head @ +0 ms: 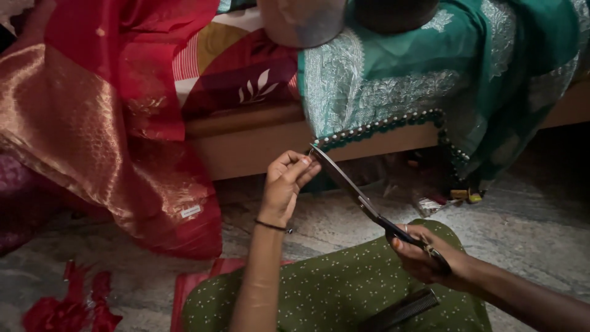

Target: Attaching decorative tassels and beads to the edge of a green saree.

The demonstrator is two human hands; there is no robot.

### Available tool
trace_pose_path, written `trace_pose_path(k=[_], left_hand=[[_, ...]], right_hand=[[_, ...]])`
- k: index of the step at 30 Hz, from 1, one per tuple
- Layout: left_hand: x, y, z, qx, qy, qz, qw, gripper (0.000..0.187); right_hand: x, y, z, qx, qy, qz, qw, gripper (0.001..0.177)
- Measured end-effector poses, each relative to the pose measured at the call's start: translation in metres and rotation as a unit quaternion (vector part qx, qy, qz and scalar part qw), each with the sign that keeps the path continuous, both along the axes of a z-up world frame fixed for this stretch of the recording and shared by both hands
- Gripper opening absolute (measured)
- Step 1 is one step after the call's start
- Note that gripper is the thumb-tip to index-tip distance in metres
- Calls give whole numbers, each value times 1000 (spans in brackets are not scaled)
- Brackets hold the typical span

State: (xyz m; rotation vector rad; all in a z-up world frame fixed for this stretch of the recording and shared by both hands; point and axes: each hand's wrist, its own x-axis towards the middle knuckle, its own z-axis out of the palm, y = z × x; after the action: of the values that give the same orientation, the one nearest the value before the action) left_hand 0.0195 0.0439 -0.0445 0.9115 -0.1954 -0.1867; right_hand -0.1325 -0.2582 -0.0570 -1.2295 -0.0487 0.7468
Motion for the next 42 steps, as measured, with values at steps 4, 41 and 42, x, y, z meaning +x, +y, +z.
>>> trace_pose_path(k=[4, 41, 42], left_hand=[[2, -3, -2, 3, 3, 3, 1000, 6], [41, -17, -39, 247, -166, 40, 954, 25], [38, -17, -41, 270, -181, 65, 944, 26]], right_hand=[[1, -2, -5, -12, 2, -4, 1000, 33], [61, -56, 25, -407, -122, -4, 905, 53], [66, -57, 29, -389, -238, 23, 890, 58]])
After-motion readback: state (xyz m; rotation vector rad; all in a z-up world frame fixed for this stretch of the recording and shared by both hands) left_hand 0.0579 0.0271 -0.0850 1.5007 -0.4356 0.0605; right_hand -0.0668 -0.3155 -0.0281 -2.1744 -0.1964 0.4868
